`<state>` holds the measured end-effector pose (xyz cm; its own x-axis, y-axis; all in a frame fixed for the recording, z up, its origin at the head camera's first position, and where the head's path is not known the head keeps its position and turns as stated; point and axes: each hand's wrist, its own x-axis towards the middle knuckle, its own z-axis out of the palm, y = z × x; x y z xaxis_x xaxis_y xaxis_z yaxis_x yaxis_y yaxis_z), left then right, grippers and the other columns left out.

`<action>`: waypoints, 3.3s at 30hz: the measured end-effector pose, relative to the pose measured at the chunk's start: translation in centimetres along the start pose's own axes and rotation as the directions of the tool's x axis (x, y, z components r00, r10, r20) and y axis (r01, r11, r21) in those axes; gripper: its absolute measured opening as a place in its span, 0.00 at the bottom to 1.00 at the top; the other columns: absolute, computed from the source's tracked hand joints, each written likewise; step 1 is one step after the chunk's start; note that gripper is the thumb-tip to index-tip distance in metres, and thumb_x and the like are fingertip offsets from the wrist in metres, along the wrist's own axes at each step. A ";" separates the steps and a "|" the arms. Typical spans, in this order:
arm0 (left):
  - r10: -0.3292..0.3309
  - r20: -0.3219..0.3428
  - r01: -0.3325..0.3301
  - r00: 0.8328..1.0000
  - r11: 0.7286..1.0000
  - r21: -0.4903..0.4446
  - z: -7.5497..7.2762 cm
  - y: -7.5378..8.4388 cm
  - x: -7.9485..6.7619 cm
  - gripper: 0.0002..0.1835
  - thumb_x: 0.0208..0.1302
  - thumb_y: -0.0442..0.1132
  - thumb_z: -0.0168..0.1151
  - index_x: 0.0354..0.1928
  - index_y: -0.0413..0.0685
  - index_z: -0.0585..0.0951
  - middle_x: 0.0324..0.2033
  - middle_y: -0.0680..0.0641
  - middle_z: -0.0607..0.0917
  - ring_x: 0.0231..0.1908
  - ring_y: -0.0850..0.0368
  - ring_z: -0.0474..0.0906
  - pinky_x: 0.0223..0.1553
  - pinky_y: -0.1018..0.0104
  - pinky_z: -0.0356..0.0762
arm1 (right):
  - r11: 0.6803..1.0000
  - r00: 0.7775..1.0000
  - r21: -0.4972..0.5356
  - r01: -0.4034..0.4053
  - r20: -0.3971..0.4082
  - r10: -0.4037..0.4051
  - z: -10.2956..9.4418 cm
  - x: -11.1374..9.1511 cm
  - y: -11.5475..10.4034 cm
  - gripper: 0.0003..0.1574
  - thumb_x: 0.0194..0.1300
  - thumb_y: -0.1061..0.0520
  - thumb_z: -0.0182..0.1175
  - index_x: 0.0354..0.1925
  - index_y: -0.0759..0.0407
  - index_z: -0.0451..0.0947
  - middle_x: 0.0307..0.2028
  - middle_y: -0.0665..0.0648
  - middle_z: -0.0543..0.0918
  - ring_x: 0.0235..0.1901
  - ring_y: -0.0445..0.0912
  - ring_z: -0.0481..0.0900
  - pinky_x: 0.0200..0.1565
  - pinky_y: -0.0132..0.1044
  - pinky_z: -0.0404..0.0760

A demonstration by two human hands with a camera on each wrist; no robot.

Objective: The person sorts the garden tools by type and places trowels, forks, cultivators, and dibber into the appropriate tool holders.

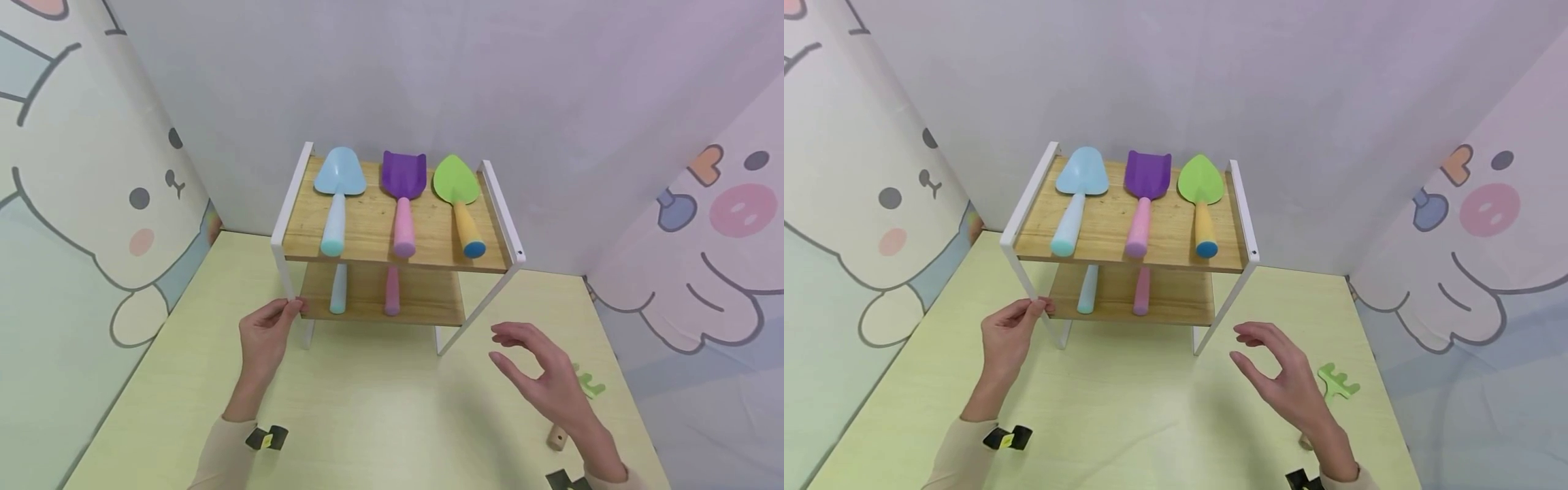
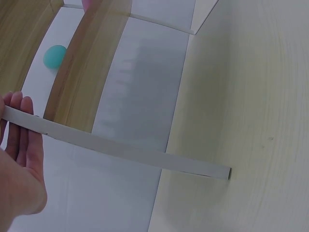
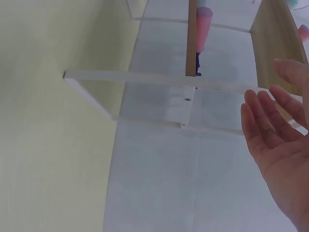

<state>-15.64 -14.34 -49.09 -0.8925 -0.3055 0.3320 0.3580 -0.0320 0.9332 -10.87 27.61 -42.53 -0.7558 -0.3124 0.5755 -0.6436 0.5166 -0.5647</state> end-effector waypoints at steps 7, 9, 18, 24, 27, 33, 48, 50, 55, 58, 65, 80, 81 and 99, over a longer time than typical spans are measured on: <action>0.001 0.001 -0.001 1.000 1.000 0.021 0.0 0.1 0.0 0.05 0.67 0.23 0.65 0.37 0.23 0.85 0.31 0.54 0.91 0.34 0.63 0.88 0.44 0.74 0.82 | 0.997 0.997 0.026 -0.073 0.012 0.073 0.4 -1.8 1.2 0.35 0.48 0.79 0.73 0.56 0.63 0.81 0.47 0.53 0.85 0.45 0.44 0.84 0.55 0.24 0.77; -0.001 0.001 0.000 1.000 1.000 0.024 0.0 0.0 0.0 0.05 0.67 0.23 0.65 0.37 0.23 0.85 0.31 0.55 0.91 0.34 0.63 0.88 0.44 0.74 0.82 | 0.996 0.996 0.034 -0.086 0.014 0.086 0.5 -2.2 1.6 0.34 0.50 0.78 0.73 0.56 0.62 0.81 0.47 0.53 0.85 0.45 0.44 0.84 0.55 0.25 0.78; 0.006 0.005 -0.006 1.000 1.000 0.017 0.0 0.1 0.0 0.05 0.68 0.24 0.65 0.37 0.23 0.85 0.31 0.55 0.91 0.35 0.63 0.88 0.45 0.73 0.82 | 0.975 0.975 0.038 -0.221 0.037 0.219 0.9 -4.3 3.5 0.31 0.58 0.75 0.71 0.59 0.61 0.79 0.49 0.52 0.86 0.45 0.43 0.85 0.54 0.25 0.79; 0.010 0.004 -0.010 1.000 0.999 0.033 -0.1 0.0 0.0 0.05 0.68 0.24 0.65 0.37 0.24 0.85 0.31 0.54 0.91 0.35 0.63 0.88 0.45 0.74 0.82 | 0.972 0.972 0.029 -0.233 0.025 0.233 0.9 -5.4 4.5 0.32 0.59 0.76 0.70 0.60 0.61 0.79 0.48 0.53 0.86 0.45 0.40 0.86 0.53 0.24 0.78; 0.012 0.005 -0.012 1.000 1.000 0.022 0.0 -0.1 0.0 0.05 0.67 0.23 0.65 0.37 0.24 0.85 0.31 0.52 0.91 0.34 0.63 0.88 0.44 0.73 0.82 | 0.966 0.967 0.040 -0.255 0.018 0.254 0.9 -6.0 5.0 0.31 0.60 0.75 0.69 0.60 0.61 0.78 0.49 0.53 0.86 0.45 0.38 0.86 0.53 0.23 0.78; 0.007 0.001 -0.007 1.000 1.000 0.024 0.1 -0.2 0.0 0.04 0.67 0.23 0.65 0.37 0.25 0.86 0.32 0.48 0.91 0.34 0.62 0.89 0.43 0.73 0.82 | 0.946 0.949 0.079 -0.313 0.010 0.314 0.7 -7.1 6.0 0.27 0.65 0.74 0.66 0.61 0.63 0.78 0.52 0.53 0.84 0.46 0.37 0.85 0.52 0.24 0.79; 0.006 0.003 -0.006 1.000 0.999 0.046 0.0 -0.1 -0.1 0.04 0.67 0.24 0.65 0.37 0.25 0.86 0.32 0.50 0.91 0.34 0.62 0.88 0.43 0.74 0.82 | 0.883 0.885 -0.070 -0.463 -0.086 0.457 0.3 -10.6 7.7 0.22 0.68 0.68 0.66 0.59 0.61 0.80 0.51 0.55 0.86 0.45 0.30 0.82 0.47 0.19 0.78; -0.001 0.001 0.001 1.000 0.999 0.048 0.0 0.0 -0.1 0.05 0.67 0.24 0.65 0.37 0.25 0.86 0.32 0.51 0.91 0.34 0.63 0.88 0.44 0.74 0.82 | 0.861 0.866 -0.096 -0.499 -0.093 0.492 0.1 -10.9 7.6 0.20 0.70 0.65 0.66 0.59 0.59 0.80 0.51 0.54 0.86 0.44 0.29 0.82 0.46 0.18 0.78; -0.016 0.004 0.016 1.000 0.998 0.057 0.0 0.0 -0.1 0.05 0.68 0.24 0.65 0.37 0.25 0.86 0.32 0.47 0.91 0.36 0.63 0.88 0.45 0.73 0.82 | 0.818 0.833 -0.155 -0.553 -0.126 0.539 -0.3 -11.8 7.7 0.16 0.71 0.60 0.66 0.56 0.58 0.80 0.48 0.59 0.87 0.41 0.27 0.81 0.41 0.18 0.78; -0.017 0.007 0.017 1.000 0.998 0.060 0.0 0.0 -0.2 0.05 0.68 0.25 0.65 0.37 0.26 0.86 0.32 0.46 0.91 0.36 0.62 0.88 0.46 0.73 0.82 | 0.801 0.819 -0.171 -0.574 -0.138 0.558 -0.5 -12.4 7.9 0.15 0.72 0.59 0.66 0.55 0.58 0.81 0.48 0.60 0.87 0.41 0.26 0.81 0.39 0.19 0.79; -0.020 0.005 0.020 1.000 0.999 0.049 0.0 0.0 -0.3 0.05 0.68 0.25 0.65 0.37 0.25 0.86 0.32 0.48 0.91 0.36 0.62 0.88 0.45 0.73 0.82 | 0.750 0.777 -0.206 -0.629 -0.145 0.612 -1.1 -13.7 8.2 0.18 0.73 0.54 0.65 0.56 0.61 0.80 0.50 0.61 0.86 0.41 0.22 0.77 0.40 0.17 0.76; -0.011 0.007 0.011 1.000 0.999 0.040 -0.1 0.0 -0.1 0.05 0.68 0.25 0.65 0.37 0.25 0.86 0.32 0.48 0.91 0.36 0.62 0.88 0.46 0.73 0.81 | 0.597 0.636 -0.223 -0.771 -0.216 0.741 -2.4 -16.4 8.4 0.23 0.72 0.49 0.67 0.56 0.63 0.80 0.50 0.65 0.85 0.35 0.19 0.73 0.33 0.20 0.78; -0.011 0.007 0.011 1.000 0.999 0.039 -0.1 0.0 -0.1 0.05 0.68 0.25 0.65 0.37 0.25 0.86 0.32 0.48 0.91 0.36 0.62 0.88 0.46 0.73 0.81 | 0.577 0.620 -0.231 -0.783 -0.212 0.756 -2.6 -16.5 8.4 0.24 0.72 0.48 0.66 0.57 0.64 0.79 0.51 0.66 0.85 0.35 0.19 0.73 0.33 0.21 0.78; 0.007 0.021 -0.007 1.000 1.000 0.001 -0.1 -0.2 -0.1 0.05 0.68 0.23 0.65 0.37 0.23 0.85 0.33 0.50 0.91 0.36 0.61 0.89 0.47 0.72 0.82 | 0.354 0.385 -0.254 -0.900 -0.080 0.920 -3.2 -17.6 9.8 0.53 0.71 0.37 0.63 0.70 0.77 0.58 0.62 0.80 0.74 0.53 0.68 0.81 0.35 0.31 0.79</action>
<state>-15.60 -14.44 -49.27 -0.8956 -0.2854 0.3412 0.3639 -0.0288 0.9310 -3.48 40.73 -56.33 -0.8729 0.4184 -0.2508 0.4828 0.6670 -0.5675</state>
